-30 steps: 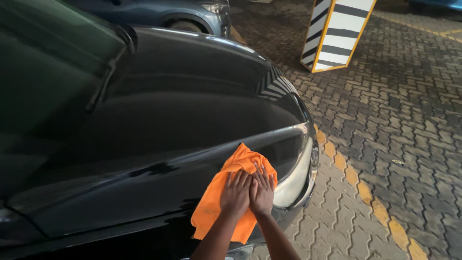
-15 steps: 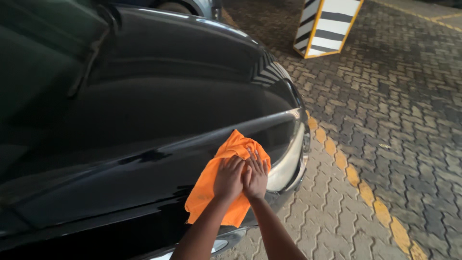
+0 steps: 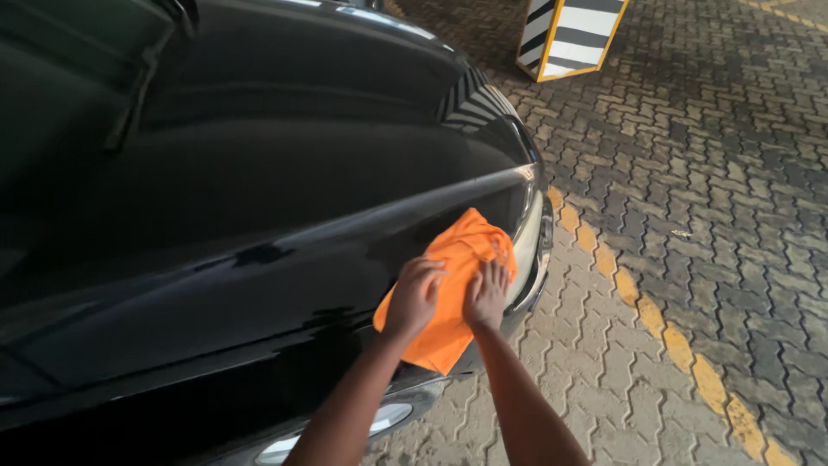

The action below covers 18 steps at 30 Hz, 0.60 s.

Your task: The person cleans the exterior of a car by hand, using an orange cloth and a bucket of water to wipe down the hood, front fenders, and windshield.

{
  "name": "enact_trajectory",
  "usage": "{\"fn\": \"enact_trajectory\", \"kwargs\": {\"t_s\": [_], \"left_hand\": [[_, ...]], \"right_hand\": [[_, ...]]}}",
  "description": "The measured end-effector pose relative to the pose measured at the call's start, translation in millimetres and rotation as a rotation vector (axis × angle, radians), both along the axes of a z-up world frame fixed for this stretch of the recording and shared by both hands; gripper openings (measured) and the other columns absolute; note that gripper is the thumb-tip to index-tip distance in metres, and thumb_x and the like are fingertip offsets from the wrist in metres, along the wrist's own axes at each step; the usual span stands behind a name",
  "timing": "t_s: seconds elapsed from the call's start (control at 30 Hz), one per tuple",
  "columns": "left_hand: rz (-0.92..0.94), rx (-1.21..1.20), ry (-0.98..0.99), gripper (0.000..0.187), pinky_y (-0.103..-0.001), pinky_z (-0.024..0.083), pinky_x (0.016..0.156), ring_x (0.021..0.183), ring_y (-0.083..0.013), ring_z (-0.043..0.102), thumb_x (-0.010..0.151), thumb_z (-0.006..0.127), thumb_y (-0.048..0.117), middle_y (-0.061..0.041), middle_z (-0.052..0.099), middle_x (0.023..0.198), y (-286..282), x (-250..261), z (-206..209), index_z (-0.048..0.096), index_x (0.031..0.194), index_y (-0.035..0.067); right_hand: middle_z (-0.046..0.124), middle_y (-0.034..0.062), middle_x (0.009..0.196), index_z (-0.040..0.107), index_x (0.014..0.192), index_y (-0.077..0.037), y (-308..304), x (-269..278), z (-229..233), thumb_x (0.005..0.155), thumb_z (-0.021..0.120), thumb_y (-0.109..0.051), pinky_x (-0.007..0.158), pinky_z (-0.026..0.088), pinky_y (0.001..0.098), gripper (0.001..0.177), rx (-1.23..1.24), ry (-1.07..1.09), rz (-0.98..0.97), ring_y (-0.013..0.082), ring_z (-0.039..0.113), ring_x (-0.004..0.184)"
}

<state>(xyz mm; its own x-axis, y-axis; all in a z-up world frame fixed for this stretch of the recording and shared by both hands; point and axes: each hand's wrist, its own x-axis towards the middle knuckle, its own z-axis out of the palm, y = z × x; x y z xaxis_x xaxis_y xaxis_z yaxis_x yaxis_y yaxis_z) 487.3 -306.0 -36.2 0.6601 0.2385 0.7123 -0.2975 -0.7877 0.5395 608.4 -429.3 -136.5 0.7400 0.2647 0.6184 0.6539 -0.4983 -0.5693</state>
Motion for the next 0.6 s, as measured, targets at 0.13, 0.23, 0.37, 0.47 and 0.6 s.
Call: {"fn": "enact_trajectory", "kwargs": {"t_s": [0.13, 0.23, 0.37, 0.47, 0.6], "left_hand": [[0.059, 0.135, 0.134, 0.026, -0.046, 0.043, 0.112, 0.13, -0.0352, 0.058, 0.082, 0.061, -0.007, -0.011, 0.069, 0.121, 24, -68, 28, 0.072, 0.101, 0.008], [0.11, 0.16, 0.222, 0.02, -0.05, 0.04, 0.115, 0.132, -0.0343, 0.057, 0.086, 0.061, -0.004, -0.01, 0.07, 0.123, 37, -112, 49, 0.072, 0.099, 0.008], [0.213, 0.186, 0.259, 0.016, -0.055, 0.035, 0.12, 0.134, -0.032, 0.055, 0.092, 0.062, 0.002, -0.008, 0.07, 0.123, 49, -141, 56, 0.074, 0.099, 0.009], [0.269, 0.222, 0.3, 0.016, -0.057, 0.032, 0.12, 0.137, -0.0321, 0.052, 0.091, 0.064, 0.005, -0.008, 0.067, 0.127, 53, -150, 48, 0.073, 0.103, 0.01], [0.299, 0.303, 0.29, 0.023, -0.061, 0.026, 0.12, 0.137, -0.0309, 0.05, 0.094, 0.061, 0.013, -0.009, 0.063, 0.133, 51, -142, 30, 0.071, 0.115, 0.011]], "right_hand": [[0.037, 0.031, 0.159, 0.045, 0.146, 0.007, 1, -7, -18, 0.107, 0.033, -0.025, 0.119, 0.023, 0.0561, 0.051, 0.107, 0.092, -0.114, 0.0488, 0.029, 0.146], [0.043, 0.0304, 0.154, 0.044, 0.147, 0.005, 9, -18, -51, 0.11, 0.031, -0.028, 0.123, 0.029, 0.055, 0.051, 0.113, 0.213, -0.213, 0.0474, 0.035, 0.147], [0.045, 0.0323, 0.149, 0.043, 0.147, 0.007, 47, -66, -94, 0.107, 0.037, -0.029, 0.115, 0.029, 0.0606, 0.054, 0.059, 0.168, -0.484, 0.0523, 0.039, 0.139], [0.049, 0.0291, 0.145, 0.045, 0.143, 0.003, 74, -122, -91, 0.107, 0.04, -0.027, 0.121, 0.029, 0.0608, 0.048, -0.135, 0.288, -0.497, 0.0504, 0.043, 0.137], [0.043, 0.0313, 0.149, 0.047, 0.142, 0.001, 96, -191, -47, 0.099, 0.045, -0.031, 0.12, 0.014, 0.0648, 0.054, -0.025, 0.262, -0.278, 0.055, 0.032, 0.141]]}}
